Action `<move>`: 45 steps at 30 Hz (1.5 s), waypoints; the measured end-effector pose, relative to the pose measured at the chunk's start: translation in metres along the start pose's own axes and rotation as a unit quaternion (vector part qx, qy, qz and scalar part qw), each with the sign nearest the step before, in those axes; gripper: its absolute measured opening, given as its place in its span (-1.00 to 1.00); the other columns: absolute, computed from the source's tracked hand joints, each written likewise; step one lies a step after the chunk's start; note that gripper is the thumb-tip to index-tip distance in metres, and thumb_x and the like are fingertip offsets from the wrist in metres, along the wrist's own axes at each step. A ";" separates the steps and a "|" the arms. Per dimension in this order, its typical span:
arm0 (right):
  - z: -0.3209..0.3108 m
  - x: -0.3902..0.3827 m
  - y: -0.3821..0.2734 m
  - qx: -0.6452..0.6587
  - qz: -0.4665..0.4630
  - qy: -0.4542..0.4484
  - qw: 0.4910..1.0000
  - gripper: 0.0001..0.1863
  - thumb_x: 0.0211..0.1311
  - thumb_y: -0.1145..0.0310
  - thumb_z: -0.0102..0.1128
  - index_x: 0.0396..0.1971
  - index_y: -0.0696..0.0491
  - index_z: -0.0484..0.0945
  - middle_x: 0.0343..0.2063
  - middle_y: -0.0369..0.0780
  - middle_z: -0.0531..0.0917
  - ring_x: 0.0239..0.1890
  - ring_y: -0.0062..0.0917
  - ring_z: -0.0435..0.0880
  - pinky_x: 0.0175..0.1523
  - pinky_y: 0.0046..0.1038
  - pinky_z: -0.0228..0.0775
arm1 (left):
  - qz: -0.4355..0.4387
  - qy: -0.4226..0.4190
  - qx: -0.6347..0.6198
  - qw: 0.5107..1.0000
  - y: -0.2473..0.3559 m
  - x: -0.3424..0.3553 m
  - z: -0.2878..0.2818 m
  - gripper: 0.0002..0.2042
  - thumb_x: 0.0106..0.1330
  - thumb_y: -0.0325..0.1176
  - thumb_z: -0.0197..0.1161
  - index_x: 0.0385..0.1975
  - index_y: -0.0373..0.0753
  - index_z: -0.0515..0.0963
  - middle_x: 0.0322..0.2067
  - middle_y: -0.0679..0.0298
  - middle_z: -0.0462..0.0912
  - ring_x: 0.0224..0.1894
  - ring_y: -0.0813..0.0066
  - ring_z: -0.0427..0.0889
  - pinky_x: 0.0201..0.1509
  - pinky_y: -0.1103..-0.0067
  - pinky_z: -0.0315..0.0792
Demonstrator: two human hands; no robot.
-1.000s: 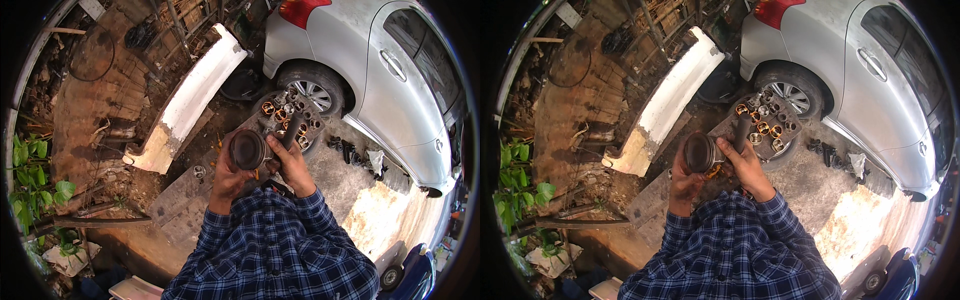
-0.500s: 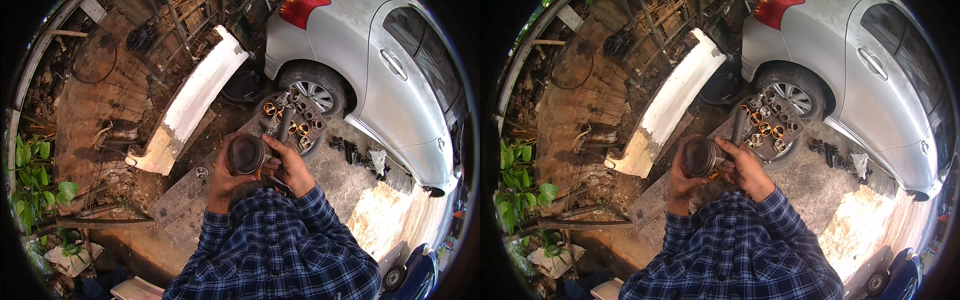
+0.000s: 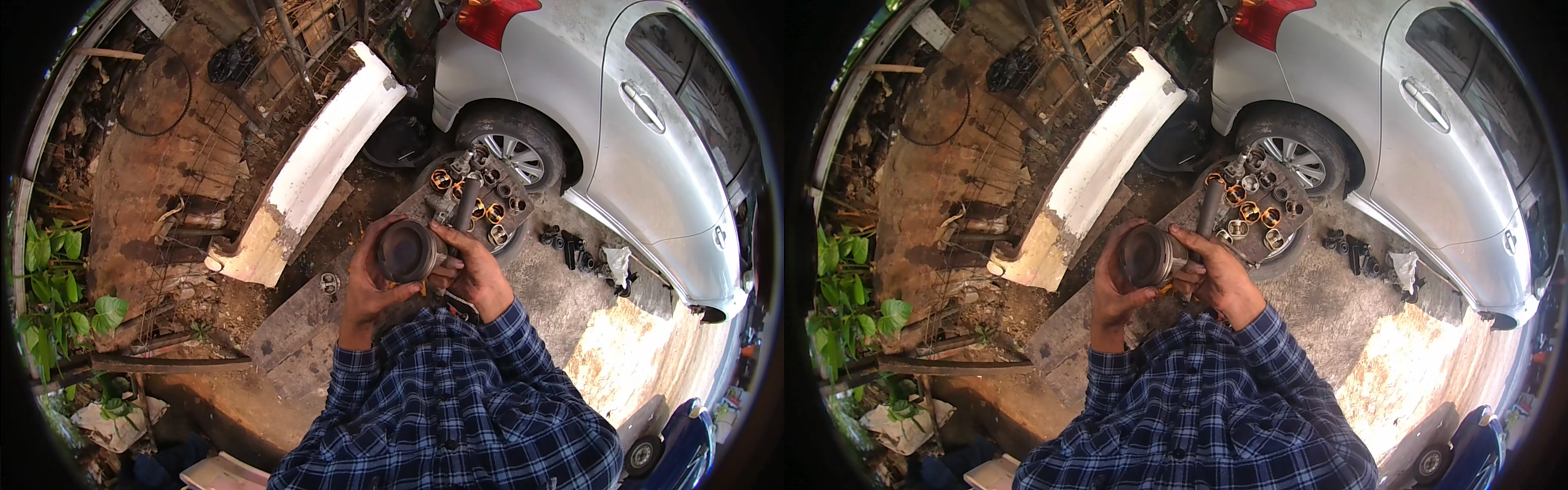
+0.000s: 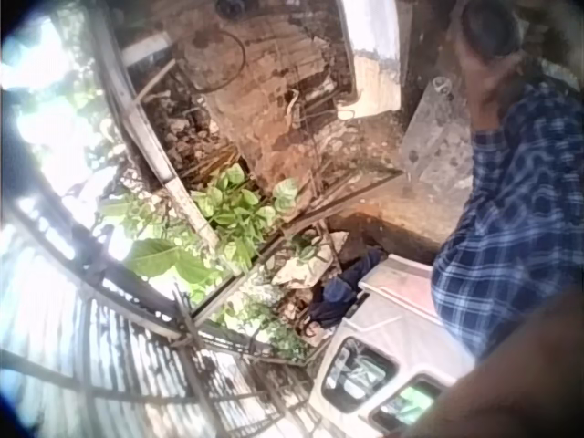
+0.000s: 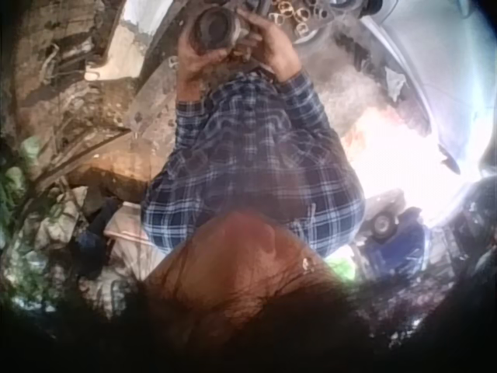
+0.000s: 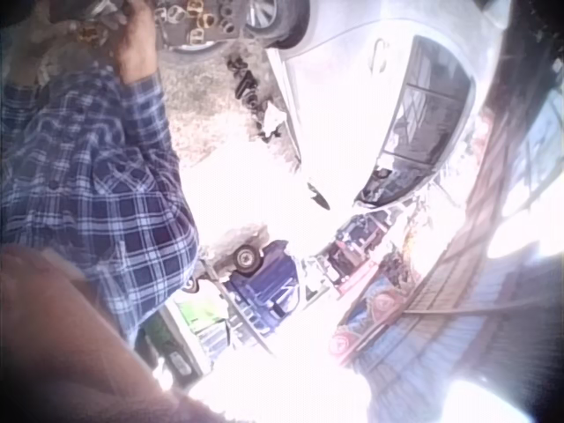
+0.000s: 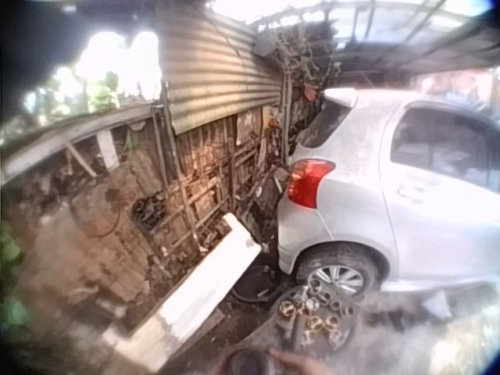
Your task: The person cleans a metal engine piston using a wire brush and a yellow cloth. They scrub the piston's top and sides, then wipe it with the cloth while standing at a workbench.
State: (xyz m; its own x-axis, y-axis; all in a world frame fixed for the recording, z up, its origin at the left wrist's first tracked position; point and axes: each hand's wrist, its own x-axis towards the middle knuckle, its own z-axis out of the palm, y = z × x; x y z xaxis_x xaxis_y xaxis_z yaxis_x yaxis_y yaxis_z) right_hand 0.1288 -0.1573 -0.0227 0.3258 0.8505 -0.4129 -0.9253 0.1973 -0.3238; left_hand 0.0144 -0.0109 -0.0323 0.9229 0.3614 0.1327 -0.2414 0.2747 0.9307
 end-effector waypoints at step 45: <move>-0.008 -0.023 -0.018 -0.014 -0.351 -0.036 0.936 -0.55 0.46 0.07 0.06 -0.62 -0.12 0.20 -0.80 -0.46 0.04 -0.73 -0.71 -0.09 -0.59 -0.51 -0.19 | 0.069 0.142 0.192 0.969 -0.005 -0.007 0.018 -0.12 -0.19 -0.37 0.69 0.20 -0.31 0.31 0.02 0.14 0.55 0.05 0.32 0.62 0.14 0.40 0.56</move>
State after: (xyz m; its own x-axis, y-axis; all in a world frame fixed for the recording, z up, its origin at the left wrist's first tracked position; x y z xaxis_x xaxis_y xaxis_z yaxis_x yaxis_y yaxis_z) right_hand 0.1393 -0.1840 -0.0141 0.8367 0.5466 -0.0325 -0.4821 0.7072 -0.5172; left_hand 0.0144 -0.0312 -0.0320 0.7568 0.6167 0.2167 -0.1773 -0.1255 0.9761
